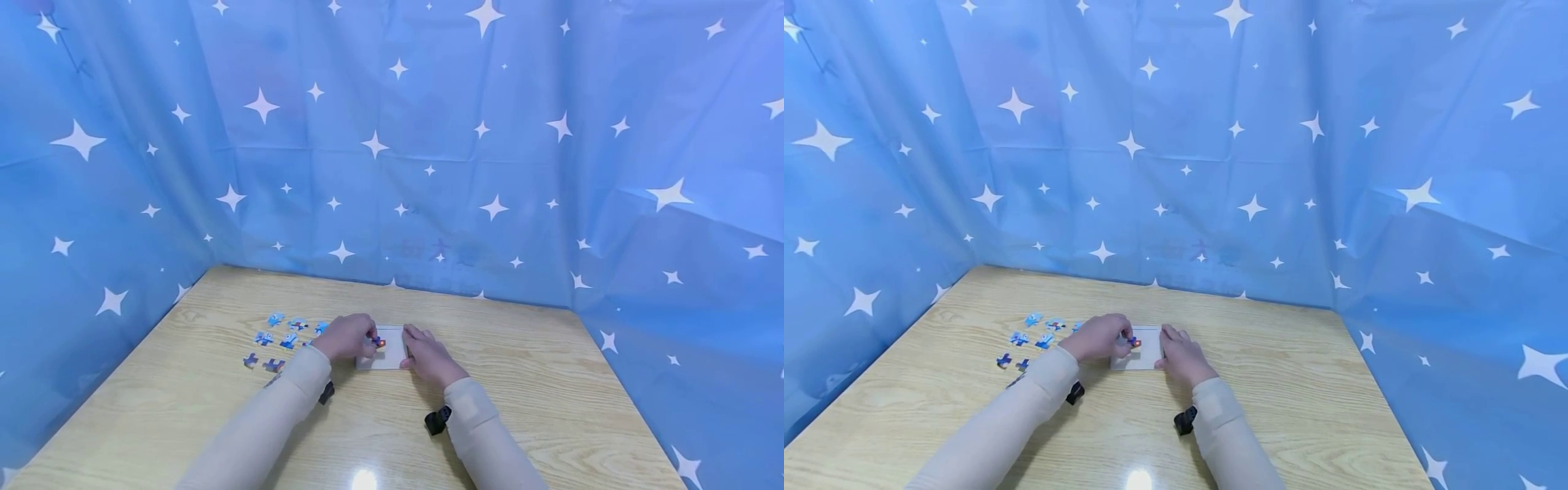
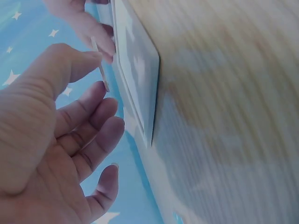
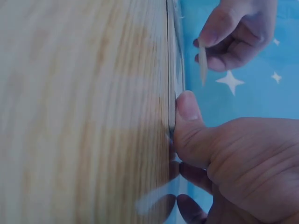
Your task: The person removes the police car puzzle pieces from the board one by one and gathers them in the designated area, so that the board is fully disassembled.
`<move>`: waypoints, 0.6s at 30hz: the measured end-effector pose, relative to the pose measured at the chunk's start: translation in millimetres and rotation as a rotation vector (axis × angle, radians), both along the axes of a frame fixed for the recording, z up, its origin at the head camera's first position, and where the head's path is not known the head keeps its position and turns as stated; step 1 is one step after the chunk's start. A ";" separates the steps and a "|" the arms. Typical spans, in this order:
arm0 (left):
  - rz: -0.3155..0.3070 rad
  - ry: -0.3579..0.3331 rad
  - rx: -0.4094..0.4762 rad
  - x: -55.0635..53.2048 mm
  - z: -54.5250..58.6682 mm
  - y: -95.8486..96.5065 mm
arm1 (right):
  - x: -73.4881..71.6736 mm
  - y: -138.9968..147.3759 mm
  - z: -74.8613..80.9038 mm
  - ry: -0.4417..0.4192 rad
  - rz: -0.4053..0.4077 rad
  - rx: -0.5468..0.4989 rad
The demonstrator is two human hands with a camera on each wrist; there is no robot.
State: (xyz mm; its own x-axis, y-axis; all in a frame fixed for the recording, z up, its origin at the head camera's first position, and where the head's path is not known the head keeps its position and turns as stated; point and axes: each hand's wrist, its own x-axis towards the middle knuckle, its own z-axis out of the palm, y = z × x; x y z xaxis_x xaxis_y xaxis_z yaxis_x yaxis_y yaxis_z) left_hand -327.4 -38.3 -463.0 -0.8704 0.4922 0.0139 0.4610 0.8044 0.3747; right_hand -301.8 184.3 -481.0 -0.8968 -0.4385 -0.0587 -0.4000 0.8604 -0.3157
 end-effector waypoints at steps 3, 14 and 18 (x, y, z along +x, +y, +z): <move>0.002 0.015 -0.007 0.6 2.0 -8.9 | 0.8 -1.2 1.6 -0.012 -0.001 0.032; -0.024 0.017 0.008 4.7 8.4 -31.7 | 0.3 0.3 -0.2 0.002 0.024 0.069; -0.032 0.021 0.009 5.7 8.7 -37.7 | -1.3 0.4 -2.2 0.000 0.016 0.071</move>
State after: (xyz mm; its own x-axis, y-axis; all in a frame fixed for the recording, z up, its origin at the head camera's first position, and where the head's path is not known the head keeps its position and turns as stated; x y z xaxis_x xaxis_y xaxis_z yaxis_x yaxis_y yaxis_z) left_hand -321.6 -76.1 -454.4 -0.8536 0.5197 0.0367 0.4944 0.7858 0.3715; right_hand -303.1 184.7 -483.2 -0.8895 -0.4479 -0.0904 -0.4141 0.8739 -0.2547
